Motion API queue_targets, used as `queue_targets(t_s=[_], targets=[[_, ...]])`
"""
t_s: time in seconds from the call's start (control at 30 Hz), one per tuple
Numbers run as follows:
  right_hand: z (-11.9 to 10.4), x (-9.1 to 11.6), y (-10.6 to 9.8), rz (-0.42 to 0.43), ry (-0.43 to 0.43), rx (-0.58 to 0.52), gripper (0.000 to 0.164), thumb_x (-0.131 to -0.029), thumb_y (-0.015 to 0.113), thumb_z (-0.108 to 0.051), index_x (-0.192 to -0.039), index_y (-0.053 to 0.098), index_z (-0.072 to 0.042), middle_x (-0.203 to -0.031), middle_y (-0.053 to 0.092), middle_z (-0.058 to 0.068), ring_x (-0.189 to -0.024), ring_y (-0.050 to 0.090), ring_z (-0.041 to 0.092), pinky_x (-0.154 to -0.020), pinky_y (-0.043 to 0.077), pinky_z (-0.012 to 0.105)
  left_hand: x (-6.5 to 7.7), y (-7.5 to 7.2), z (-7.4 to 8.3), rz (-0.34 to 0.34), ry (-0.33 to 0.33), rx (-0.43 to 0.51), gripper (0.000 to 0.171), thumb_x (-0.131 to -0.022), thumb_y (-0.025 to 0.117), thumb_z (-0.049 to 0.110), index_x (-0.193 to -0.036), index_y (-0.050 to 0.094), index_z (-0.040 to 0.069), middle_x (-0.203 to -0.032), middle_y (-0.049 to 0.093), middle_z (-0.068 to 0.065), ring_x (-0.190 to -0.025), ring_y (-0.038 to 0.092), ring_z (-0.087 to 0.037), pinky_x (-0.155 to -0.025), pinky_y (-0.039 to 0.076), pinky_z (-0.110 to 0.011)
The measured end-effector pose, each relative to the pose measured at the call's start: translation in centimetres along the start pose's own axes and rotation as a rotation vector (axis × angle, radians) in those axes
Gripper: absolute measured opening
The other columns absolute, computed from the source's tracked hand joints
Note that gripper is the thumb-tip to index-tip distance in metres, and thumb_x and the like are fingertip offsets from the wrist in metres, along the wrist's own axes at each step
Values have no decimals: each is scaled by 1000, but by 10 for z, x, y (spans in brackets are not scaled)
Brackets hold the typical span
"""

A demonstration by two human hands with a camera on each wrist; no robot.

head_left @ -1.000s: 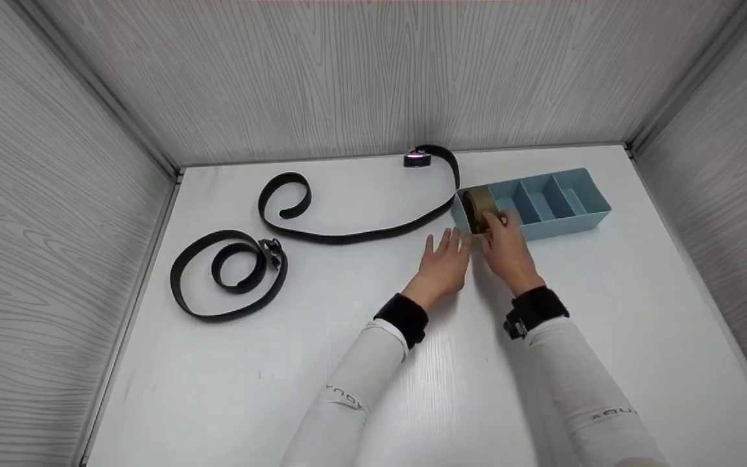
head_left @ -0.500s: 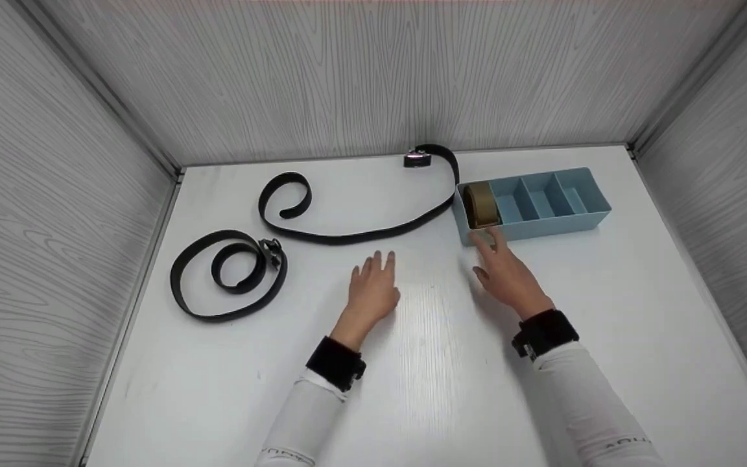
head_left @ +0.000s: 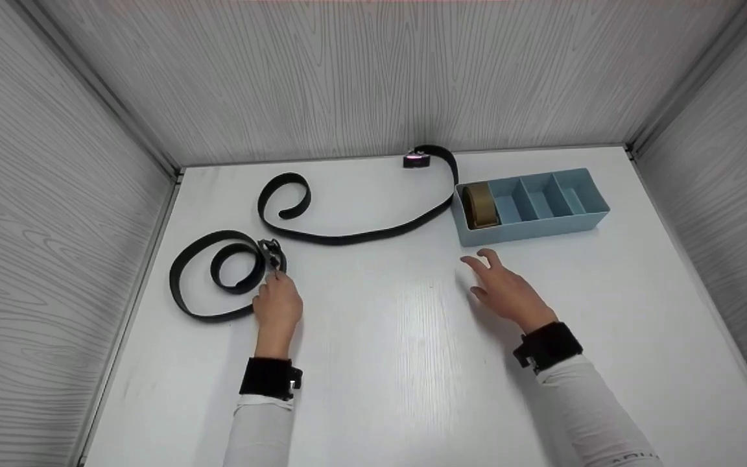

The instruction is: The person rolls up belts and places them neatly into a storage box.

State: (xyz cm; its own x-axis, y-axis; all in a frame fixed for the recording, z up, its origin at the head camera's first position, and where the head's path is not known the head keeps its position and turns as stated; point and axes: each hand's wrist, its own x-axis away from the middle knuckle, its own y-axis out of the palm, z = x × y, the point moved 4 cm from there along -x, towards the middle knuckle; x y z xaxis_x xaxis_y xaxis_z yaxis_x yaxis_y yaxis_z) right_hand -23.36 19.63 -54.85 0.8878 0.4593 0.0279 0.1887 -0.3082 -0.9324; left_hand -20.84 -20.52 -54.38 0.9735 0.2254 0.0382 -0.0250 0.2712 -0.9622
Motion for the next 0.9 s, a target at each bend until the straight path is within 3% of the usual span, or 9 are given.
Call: queue_targets(t_s=[0.23,0.37,0.6,0.77,0.9], targets=[[-10,-2,3,7,-36,14,59,-91,70,-12,-144,43,-14,-137,40,19,-48,43,14,-48,40,29,-1,5,-1,112,78,-22,20,-95,47,-5,-104,63,-14,-96,65,-27,-83,65,-44,-67,51,-56],[-22,-5,9,1,-85,17,60,-90,70,-11,-144,44,-13,-134,43,18,-47,43,12,-48,42,29,3,9,12,67,130,-27,15,-92,51,-8,-95,66,-10,-89,65,-23,-78,66,-41,-63,53,-53],[-52,-13,17,-23,-191,15,57,-91,69,-10,-142,45,-14,-135,46,10,-58,53,13,-58,49,30,24,18,60,-49,284,-57,12,-86,60,-11,-94,67,-6,-85,65,-18,-75,67,-37,-61,54,-49],[-79,-15,22,11,-345,0,57,-88,72,-7,-140,48,-11,-140,48,6,-89,66,21,-78,53,34,43,27,97,-86,427,-67,12,-84,65,-10,-92,68,-2,-84,67,-15,-73,67,-33,-59,54,-44],[-95,-15,31,-9,-422,-45,62,-90,69,-3,-145,42,-10,-145,47,6,-110,62,23,-90,50,36,56,36,126,-115,561,-48,12,-88,62,-3,-100,66,1,-84,68,-14,-74,67,-32,-60,53,-44]])
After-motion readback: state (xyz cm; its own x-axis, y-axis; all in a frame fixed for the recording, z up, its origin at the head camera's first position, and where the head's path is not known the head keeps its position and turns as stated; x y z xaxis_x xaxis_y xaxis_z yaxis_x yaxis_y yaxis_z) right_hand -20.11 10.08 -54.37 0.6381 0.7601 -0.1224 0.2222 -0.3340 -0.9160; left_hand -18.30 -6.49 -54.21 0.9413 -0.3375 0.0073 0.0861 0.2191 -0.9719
